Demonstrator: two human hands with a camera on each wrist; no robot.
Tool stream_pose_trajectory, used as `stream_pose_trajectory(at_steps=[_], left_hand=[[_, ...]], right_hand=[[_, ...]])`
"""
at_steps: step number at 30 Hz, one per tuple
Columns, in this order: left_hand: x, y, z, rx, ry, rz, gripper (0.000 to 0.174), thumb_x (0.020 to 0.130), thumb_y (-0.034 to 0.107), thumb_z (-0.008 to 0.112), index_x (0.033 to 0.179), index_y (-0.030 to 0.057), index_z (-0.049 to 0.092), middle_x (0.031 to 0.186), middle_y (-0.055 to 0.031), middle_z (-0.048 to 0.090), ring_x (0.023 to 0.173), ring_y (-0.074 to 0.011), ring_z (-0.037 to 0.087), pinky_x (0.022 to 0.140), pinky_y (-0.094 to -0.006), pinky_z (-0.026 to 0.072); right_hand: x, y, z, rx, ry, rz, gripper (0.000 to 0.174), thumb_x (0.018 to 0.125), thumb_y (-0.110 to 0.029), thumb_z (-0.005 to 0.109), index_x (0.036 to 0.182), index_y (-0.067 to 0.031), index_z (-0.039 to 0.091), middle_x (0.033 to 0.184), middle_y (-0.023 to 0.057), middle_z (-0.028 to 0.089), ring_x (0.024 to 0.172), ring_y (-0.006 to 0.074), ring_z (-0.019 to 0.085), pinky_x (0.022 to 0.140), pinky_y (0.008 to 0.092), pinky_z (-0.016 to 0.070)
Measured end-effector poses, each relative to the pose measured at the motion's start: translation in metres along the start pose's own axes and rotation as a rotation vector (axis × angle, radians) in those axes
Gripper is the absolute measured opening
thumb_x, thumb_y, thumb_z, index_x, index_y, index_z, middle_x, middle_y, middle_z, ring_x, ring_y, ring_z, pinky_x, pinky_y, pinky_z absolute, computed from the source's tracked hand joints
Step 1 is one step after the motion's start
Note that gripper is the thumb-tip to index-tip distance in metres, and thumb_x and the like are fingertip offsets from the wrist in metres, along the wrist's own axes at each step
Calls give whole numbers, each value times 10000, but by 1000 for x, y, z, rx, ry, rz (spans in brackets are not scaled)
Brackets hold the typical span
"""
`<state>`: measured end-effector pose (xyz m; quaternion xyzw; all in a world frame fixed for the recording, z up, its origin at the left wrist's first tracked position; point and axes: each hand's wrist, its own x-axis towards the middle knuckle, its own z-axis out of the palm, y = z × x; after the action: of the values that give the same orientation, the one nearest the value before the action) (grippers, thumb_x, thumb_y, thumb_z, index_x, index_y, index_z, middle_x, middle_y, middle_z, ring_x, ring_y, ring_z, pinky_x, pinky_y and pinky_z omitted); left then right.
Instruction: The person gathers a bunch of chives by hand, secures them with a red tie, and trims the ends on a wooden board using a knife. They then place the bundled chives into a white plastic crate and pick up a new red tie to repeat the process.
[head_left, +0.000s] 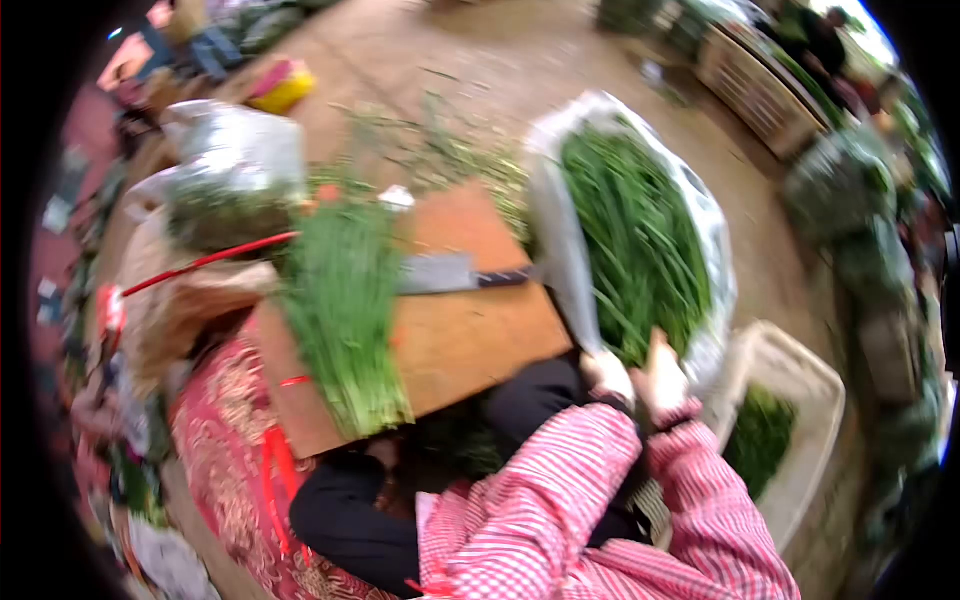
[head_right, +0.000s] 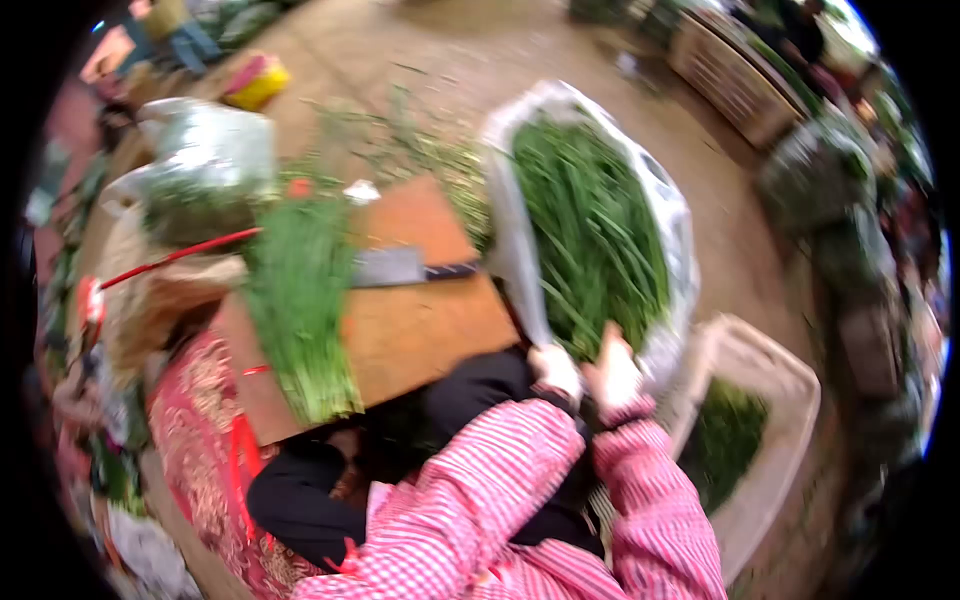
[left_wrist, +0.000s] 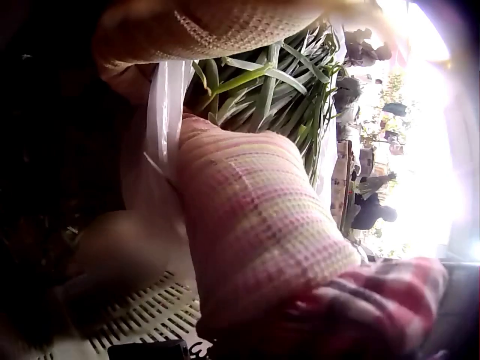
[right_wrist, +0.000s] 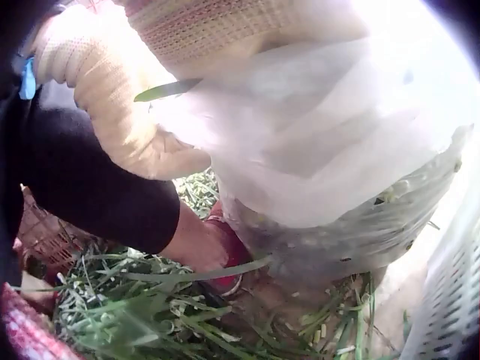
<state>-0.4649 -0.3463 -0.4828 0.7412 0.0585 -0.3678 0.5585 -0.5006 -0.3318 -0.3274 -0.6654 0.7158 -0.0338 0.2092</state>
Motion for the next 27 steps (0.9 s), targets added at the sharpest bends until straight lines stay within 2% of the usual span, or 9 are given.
stream_pose_trajectory(at_steps=[1,3,7,11,14,18,23,25,27], left_hand=[[-17,68,-27,20,-164,-229,173,920,225,552,939,78,641,724,-37,610,581,-201,546,531,-367,447],[-5,51,-24,50,-164,-199,262,925,168,496,1086,20,641,885,-137,691,749,-264,637,665,-384,488],[-4,56,-30,178,-225,-179,264,917,170,519,1075,4,651,934,-174,706,779,-314,660,706,-388,502],[15,27,-19,31,-179,-288,278,908,133,537,1123,-16,630,1028,-200,698,839,-325,676,748,-384,520],[-27,101,-39,148,-220,-282,276,897,99,522,1127,-25,611,1005,-166,692,827,-286,646,758,-371,511],[-6,57,-30,20,-274,-246,243,884,67,473,1063,-35,603,970,-154,675,813,-281,604,789,-363,494],[11,33,-22,-19,-365,-222,219,870,62,449,977,-19,622,840,-123,663,720,-275,575,705,-357,476],[-2,68,-36,46,-428,-210,208,780,55,618,982,7,618,844,-132,665,704,-271,622,630,-395,491],[-7,69,-35,-101,-407,-263,185,775,61,618,957,31,611,781,-112,639,643,-261,611,554,-407,481]], right_hand=[[3,-5,3,-73,-44,107,953,736,-187,778,1479,-38,198,1196,263,557,1034,432,612,876,482,509],[9,-14,3,-118,-129,218,1016,738,-201,793,1497,-63,133,1241,249,527,1031,417,623,879,460,519],[20,-15,16,-124,-136,297,1103,745,-239,816,1533,-84,61,1311,246,474,1068,372,622,914,404,512],[23,-18,16,-120,-151,326,1074,755,-237,807,1533,-84,83,1295,273,471,1075,358,621,909,408,512],[21,-10,15,-97,-108,294,1056,743,-212,801,1531,-83,110,1291,265,479,1069,367,620,903,418,513],[23,4,3,-97,-110,194,991,761,-278,762,1535,-106,167,1284,232,514,1081,381,612,912,425,507],[35,14,-32,140,-204,166,918,788,-261,704,1529,-59,201,1086,241,653,957,342,654,861,374,513],[42,27,-35,350,-187,162,886,781,-219,681,1515,-22,225,983,247,675,880,343,660,826,353,513],[57,50,-20,521,-137,62,873,754,-190,702,1485,25,275,1039,225,674,925,305,655,853,326,504]])
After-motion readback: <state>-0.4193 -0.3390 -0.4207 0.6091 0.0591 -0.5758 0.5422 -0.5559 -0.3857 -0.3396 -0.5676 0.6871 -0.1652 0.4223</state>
